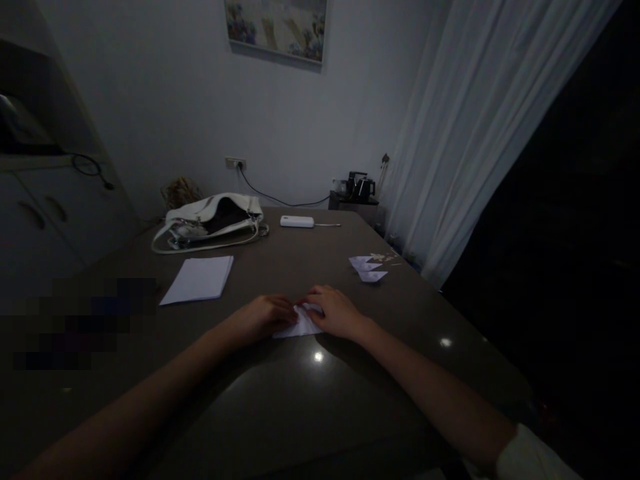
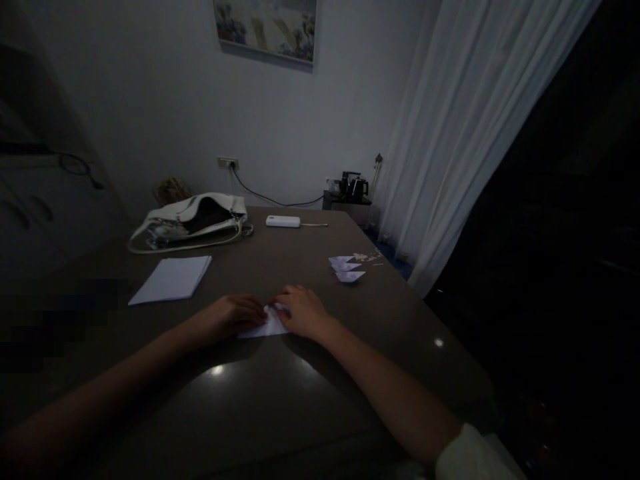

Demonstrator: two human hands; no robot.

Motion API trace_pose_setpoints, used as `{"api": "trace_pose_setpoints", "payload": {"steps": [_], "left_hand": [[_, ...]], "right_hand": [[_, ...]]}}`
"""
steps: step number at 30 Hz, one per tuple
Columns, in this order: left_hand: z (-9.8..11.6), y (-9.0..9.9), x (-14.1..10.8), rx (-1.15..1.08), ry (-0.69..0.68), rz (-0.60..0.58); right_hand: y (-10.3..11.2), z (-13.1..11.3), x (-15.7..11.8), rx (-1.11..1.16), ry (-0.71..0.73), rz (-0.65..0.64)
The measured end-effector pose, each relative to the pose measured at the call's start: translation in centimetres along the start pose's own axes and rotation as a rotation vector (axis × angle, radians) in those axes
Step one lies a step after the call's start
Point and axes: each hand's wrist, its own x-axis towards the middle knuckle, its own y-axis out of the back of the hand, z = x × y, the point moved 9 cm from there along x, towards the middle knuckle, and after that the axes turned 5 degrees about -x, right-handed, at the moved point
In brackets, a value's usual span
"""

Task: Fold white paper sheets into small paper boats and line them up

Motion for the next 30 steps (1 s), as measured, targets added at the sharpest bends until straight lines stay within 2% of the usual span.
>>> {"api": "trace_pose_setpoints", "payload": {"steps": [9,20,30], "left_hand": [[0.0,0.0,0.1,0.011,0.008,-0.008],[0.1,0.0,0.1,-0.006,-0.012,-0.003],[0.1,0.2,0.0,-0.029,0.009,0.022]], "right_hand": [[0.7,-0.1,0.0,-0.042,0.002,0.071],[0.5,-0.9,-0.2,-0.172,0.006,0.012],[0.4,-1.0,-0.3,-0.151,-0.026,-0.033]]}}
